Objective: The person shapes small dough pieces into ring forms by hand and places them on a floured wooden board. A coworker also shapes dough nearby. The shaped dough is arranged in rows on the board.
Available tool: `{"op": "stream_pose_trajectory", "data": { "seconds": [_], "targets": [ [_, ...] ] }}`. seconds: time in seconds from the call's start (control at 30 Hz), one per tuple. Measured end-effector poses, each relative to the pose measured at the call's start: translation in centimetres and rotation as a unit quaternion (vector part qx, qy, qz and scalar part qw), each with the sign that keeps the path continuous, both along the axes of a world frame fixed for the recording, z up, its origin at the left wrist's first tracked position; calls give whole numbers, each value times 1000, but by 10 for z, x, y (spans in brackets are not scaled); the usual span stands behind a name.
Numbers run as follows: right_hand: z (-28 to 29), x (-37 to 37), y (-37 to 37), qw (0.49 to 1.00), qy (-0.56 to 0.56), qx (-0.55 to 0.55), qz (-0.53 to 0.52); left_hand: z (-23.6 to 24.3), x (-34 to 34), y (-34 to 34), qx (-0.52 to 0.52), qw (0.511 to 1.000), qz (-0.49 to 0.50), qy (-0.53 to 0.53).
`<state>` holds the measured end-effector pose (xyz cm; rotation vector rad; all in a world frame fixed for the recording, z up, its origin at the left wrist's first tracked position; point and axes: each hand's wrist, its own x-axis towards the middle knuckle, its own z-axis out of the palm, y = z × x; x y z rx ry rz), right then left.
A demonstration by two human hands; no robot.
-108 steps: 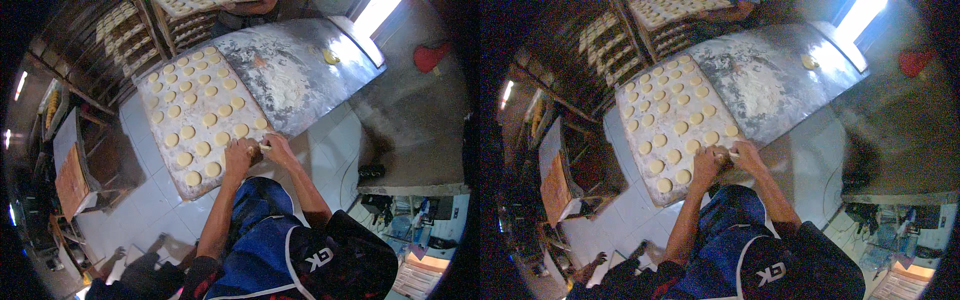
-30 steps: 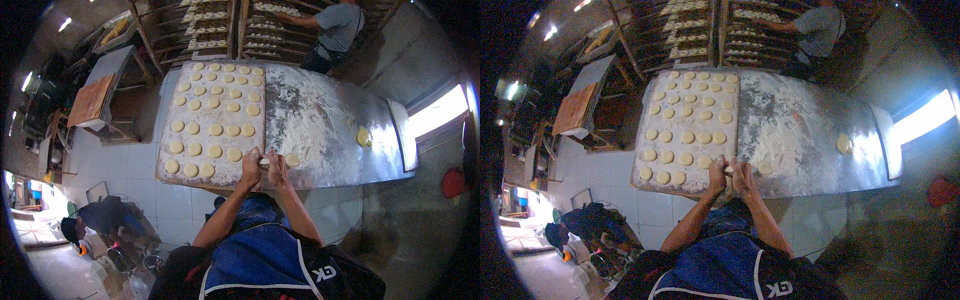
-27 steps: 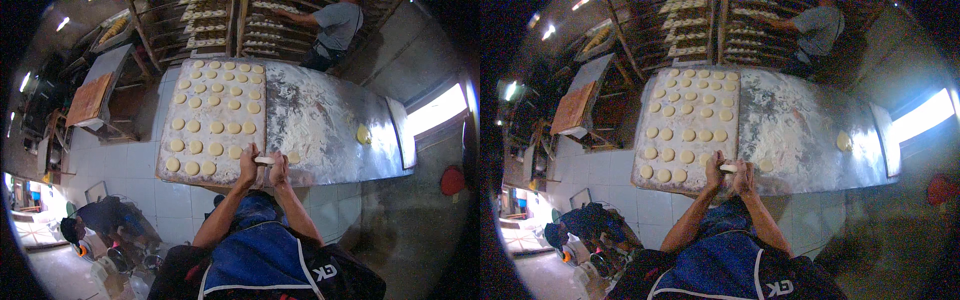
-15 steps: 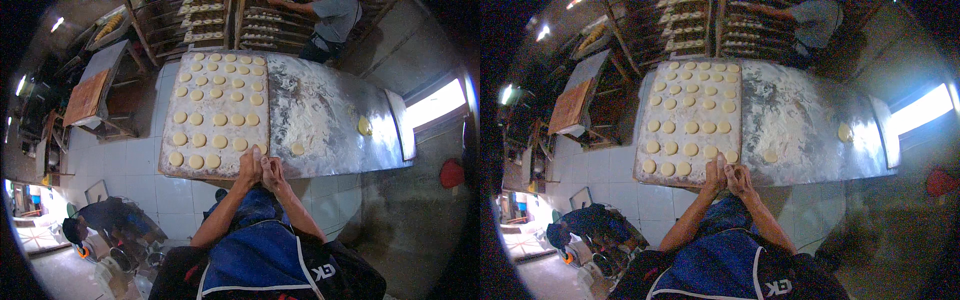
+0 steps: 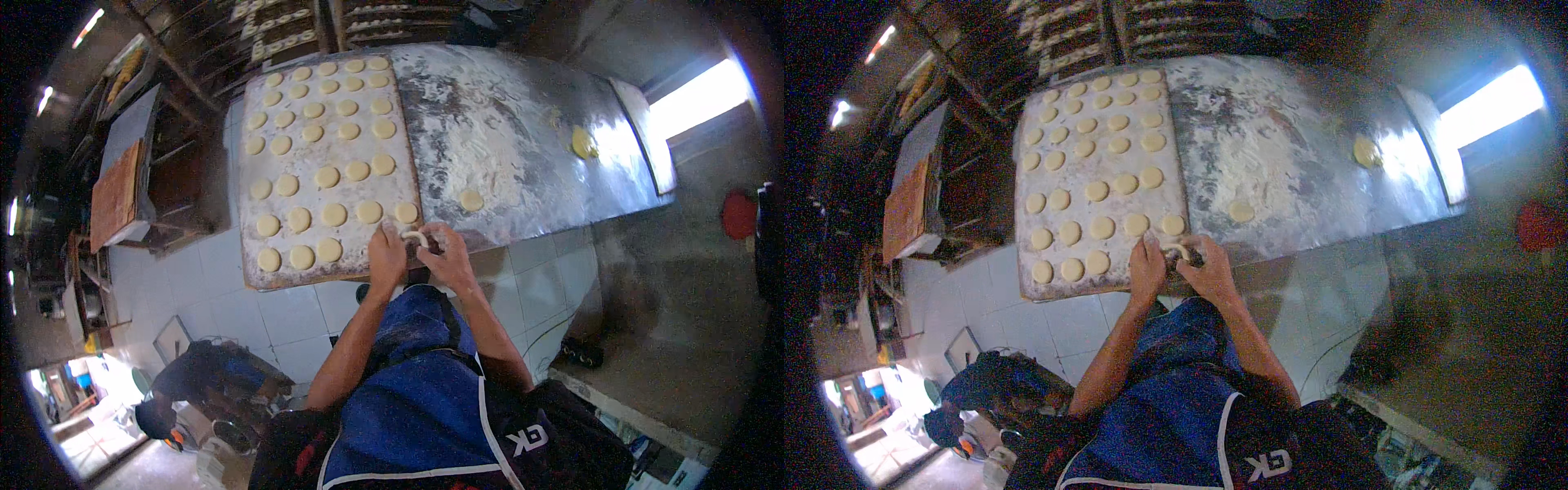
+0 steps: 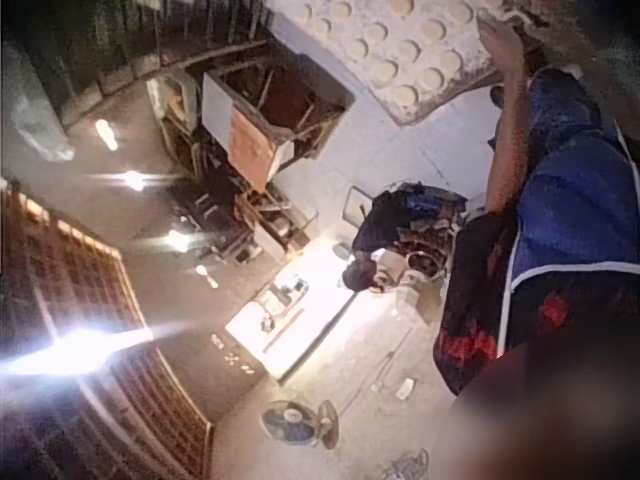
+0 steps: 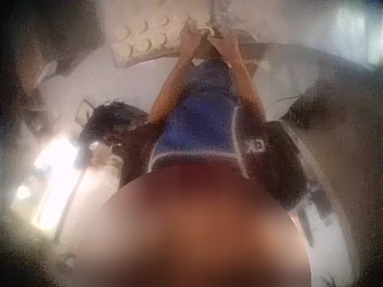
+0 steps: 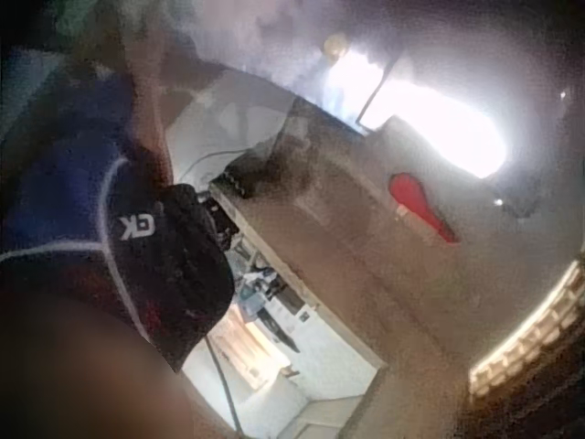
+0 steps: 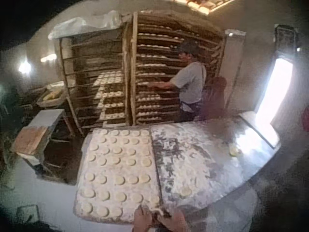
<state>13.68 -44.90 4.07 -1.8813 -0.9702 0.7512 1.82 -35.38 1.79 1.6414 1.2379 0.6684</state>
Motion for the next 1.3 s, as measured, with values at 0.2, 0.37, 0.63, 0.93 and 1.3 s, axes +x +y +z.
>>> {"op": "stream_pose_trajectory", "data": {
  "seconds": [0.2,0.37,0.63,0.93,1.3],
  "targets": [
    [0,8,-19,986,-74,-148,-31,-16,-18,16,152,984,-28,88],
    [-24,39,41,969,-223,27,103,-20,-10,9,193,966,-103,139],
    [-35,49,109,913,-300,-78,267,-13,-1,32,256,950,-8,176],
    [6,165,12,991,-127,-31,3,18,25,77,211,934,-128,260],
    [-35,261,-18,980,-171,-84,-54,24,212,10,128,974,-176,-59]
  ]
}}
